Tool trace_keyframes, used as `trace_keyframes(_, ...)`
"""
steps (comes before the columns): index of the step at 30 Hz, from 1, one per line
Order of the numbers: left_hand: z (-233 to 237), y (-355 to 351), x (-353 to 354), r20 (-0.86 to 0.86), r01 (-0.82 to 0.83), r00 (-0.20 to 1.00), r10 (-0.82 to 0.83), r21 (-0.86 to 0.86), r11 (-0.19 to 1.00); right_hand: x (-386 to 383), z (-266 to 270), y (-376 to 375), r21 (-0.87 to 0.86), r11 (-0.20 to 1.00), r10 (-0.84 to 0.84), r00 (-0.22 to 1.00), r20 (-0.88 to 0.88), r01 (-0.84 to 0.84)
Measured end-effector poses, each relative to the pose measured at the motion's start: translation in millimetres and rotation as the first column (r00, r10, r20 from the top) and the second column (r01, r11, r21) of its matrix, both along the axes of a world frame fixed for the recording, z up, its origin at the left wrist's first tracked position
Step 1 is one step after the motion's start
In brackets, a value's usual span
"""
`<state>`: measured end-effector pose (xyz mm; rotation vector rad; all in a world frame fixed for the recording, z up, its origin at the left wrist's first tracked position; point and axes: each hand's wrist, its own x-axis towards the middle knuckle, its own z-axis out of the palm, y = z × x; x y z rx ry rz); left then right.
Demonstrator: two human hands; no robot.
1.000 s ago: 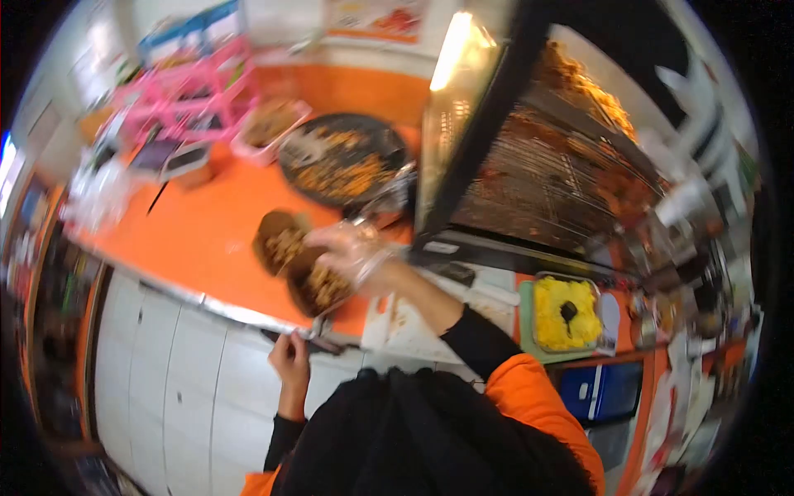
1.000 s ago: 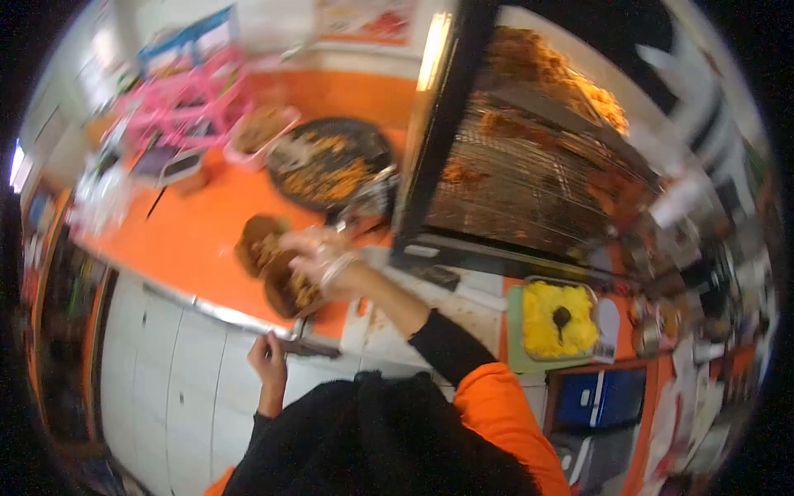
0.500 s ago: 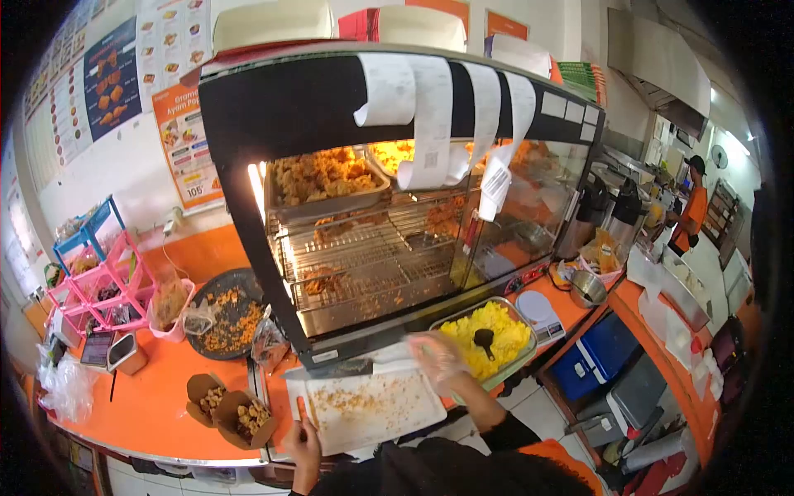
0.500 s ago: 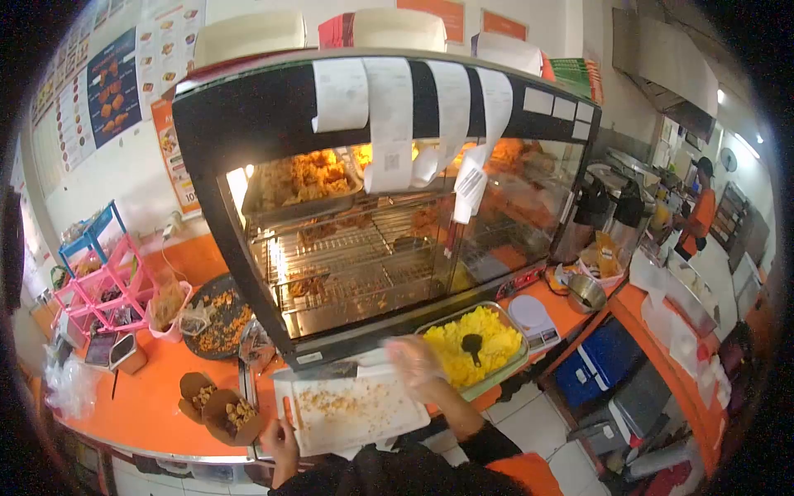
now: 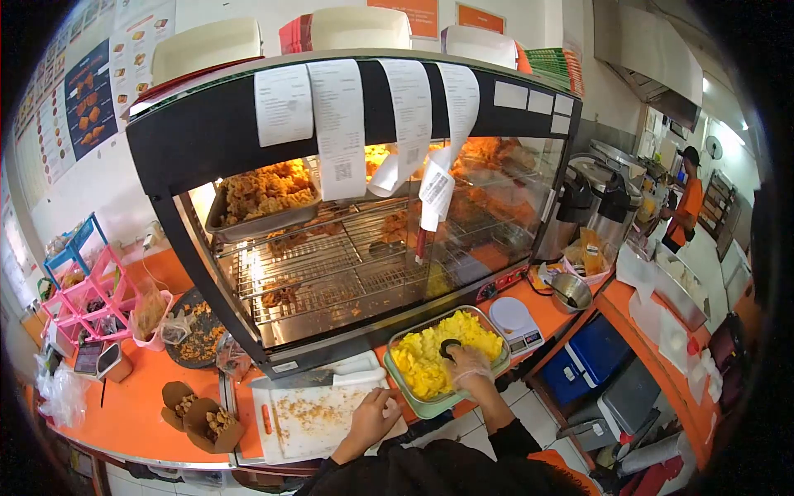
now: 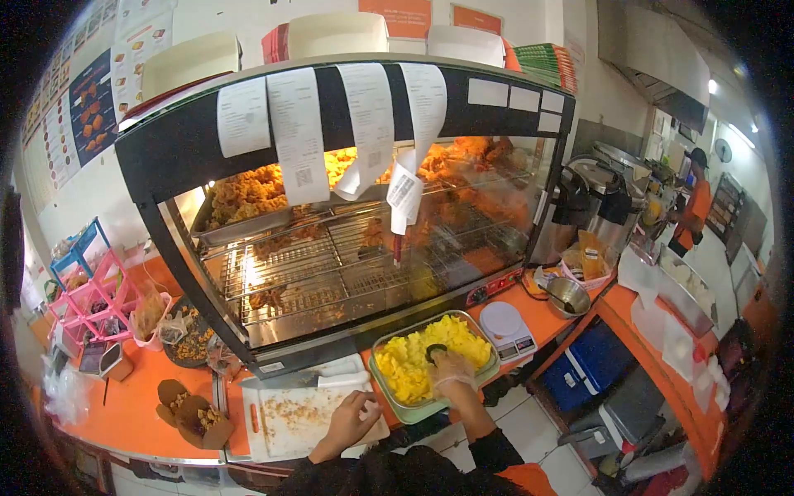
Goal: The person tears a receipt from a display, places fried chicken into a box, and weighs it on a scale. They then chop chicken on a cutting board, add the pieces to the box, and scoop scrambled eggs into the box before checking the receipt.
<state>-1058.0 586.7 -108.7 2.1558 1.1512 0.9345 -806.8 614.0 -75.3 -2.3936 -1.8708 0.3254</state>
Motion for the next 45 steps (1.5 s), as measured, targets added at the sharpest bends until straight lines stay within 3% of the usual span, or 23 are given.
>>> trace_keyframes(4,-13,-7,15,-0.067,-0.067,0.995,0.075,0.113,0.991,34,-15,28,-0.032,0.999,-0.037,0.999,-0.032,0.036)
trace_keyframes(7,-12,-8,24,-0.092,-0.108,0.989,0.119,0.113,0.988,51,3,11,0.216,0.969,0.124,0.992,-0.003,-0.120)
trace_keyframes(11,-22,-13,36,-0.059,-0.120,0.990,0.126,0.087,0.989,45,5,28,-0.079,0.995,0.053,0.994,-0.096,-0.060)
trace_keyframes(14,-29,-13,42,-0.054,-0.160,0.985,0.166,0.096,0.982,22,1,22,-0.160,0.982,0.091,0.994,-0.067,-0.100)
trace_keyframes(15,-28,-13,44,-0.049,-0.172,0.983,0.178,0.096,0.980,18,-5,19,-0.122,0.981,0.151,0.989,0.008,-0.149)
trace_keyframes(18,-24,-14,47,-0.044,-0.197,0.979,0.201,0.087,0.977,22,-26,29,-0.089,0.991,0.091,0.992,-0.090,-0.099)
trace_keyframes(21,-22,-11,50,-0.048,-0.213,0.975,0.216,0.074,0.974,31,-62,38,0.073,0.997,-0.007,0.999,-0.051,0.010)
trace_keyframes(24,-24,-11,50,-0.065,-0.218,0.973,0.223,0.073,0.973,32,-45,42,-0.115,0.990,-0.091,0.988,-0.125,0.076)
trace_keyframes(27,-25,-12,52,-0.075,-0.227,0.970,0.233,0.076,0.971,31,-42,45,-0.191,0.978,-0.109,0.983,-0.146,0.080)
trace_keyframes(30,-25,-11,52,-0.060,-0.232,0.970,0.236,0.073,0.970,37,-53,50,-0.143,0.984,-0.131,0.969,-0.211,0.102)
trace_keyframes(33,-25,-11,53,-0.052,-0.229,0.971,0.234,0.086,0.970,37,-44,46,-0.189,0.977,-0.140,0.967,-0.213,0.099)
trace_keyframes(36,-26,-9,53,-0.050,-0.225,0.972,0.231,0.097,0.969,23,-11,51,-0.371,0.917,-0.200,0.973,-0.110,0.147)
trace_keyframes(37,-26,-10,53,-0.049,-0.225,0.972,0.230,0.096,0.970,27,-16,52,-0.326,0.944,-0.098,0.988,-0.116,0.055)
trace_keyframes(39,-24,-11,54,-0.048,-0.227,0.971,0.234,0.116,0.967,54,-90,68,-0.116,0.988,0.088,0.989,-0.116,-0.102)
trace_keyframes(40,-23,-11,54,-0.046,-0.231,0.970,0.238,0.125,0.965,77,-154,83,0.071,0.977,0.206,0.976,-0.070,-0.201)
trace_keyframes(41,-21,-10,54,-0.050,-0.235,0.969,0.243,0.131,0.963,103,-231,98,0.294,0.902,0.323,0.946,0.027,-0.316)
trace_keyframes(42,-21,-11,54,-0.056,-0.239,0.967,0.248,0.130,0.962,134,-314,113,0.533,0.716,0.419,0.888,0.189,-0.452)
trace_keyframes(43,-21,-12,55,-0.062,-0.243,0.966,0.252,0.123,0.962,113,-241,98,0.349,0.851,0.390,0.917,0.077,-0.392)
trace_keyframes(44,-21,-13,56,-0.079,-0.240,0.965,0.250,0.118,0.963,80,-135,76,0.119,0.941,0.319,0.948,-0.002,-0.316)
trace_keyframes(45,-21,-11,55,-0.096,-0.238,0.964,0.249,0.112,0.965,46,-26,53,-0.114,0.964,0.238,0.971,-0.029,-0.240)
